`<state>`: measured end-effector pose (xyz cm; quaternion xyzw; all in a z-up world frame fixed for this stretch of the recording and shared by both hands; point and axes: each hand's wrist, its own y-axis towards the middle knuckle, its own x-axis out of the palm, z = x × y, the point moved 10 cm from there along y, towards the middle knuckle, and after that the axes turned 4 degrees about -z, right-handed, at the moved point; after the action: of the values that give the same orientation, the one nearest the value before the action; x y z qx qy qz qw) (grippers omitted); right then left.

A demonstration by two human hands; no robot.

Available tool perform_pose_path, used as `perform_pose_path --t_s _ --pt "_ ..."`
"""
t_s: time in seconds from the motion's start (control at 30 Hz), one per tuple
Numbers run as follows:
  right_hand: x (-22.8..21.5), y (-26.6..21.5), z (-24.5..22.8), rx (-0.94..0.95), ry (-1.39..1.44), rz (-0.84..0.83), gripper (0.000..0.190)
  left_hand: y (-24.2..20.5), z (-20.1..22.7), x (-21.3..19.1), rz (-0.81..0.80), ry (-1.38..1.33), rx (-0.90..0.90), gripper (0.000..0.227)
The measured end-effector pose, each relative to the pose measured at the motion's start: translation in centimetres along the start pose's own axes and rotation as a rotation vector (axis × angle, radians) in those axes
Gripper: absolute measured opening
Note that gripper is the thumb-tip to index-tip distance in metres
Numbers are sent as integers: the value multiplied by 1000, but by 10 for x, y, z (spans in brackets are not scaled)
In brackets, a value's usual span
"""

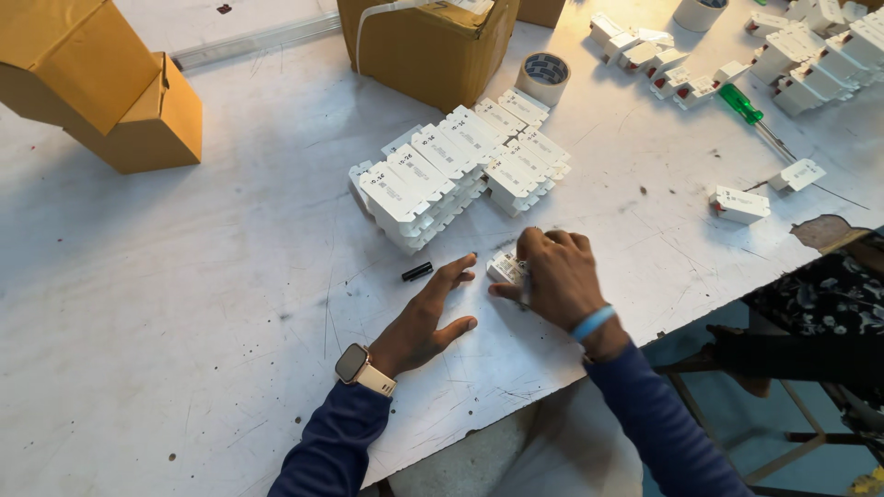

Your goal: The person repeatedly picks up small white plastic electrical components from a table, writes on them with a black marker, and places them into a cardboard box. Another person is visible in the background performing a similar task.

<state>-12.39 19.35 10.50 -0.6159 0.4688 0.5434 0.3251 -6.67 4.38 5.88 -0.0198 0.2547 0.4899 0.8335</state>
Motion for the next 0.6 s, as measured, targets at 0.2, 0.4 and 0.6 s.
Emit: perform_pose_path --t_s 0.2,0.4,0.6 --pt "33 24 31 196 157 -131 50 -2 6 0 3 45 51 82" --pt "-12 24 42 -61 1173 157 43 -10 18 -14 142 76 172 67" --pt "-5 2 15 -92 2291 -107 66 -22 41 -41 395 158 323 72"
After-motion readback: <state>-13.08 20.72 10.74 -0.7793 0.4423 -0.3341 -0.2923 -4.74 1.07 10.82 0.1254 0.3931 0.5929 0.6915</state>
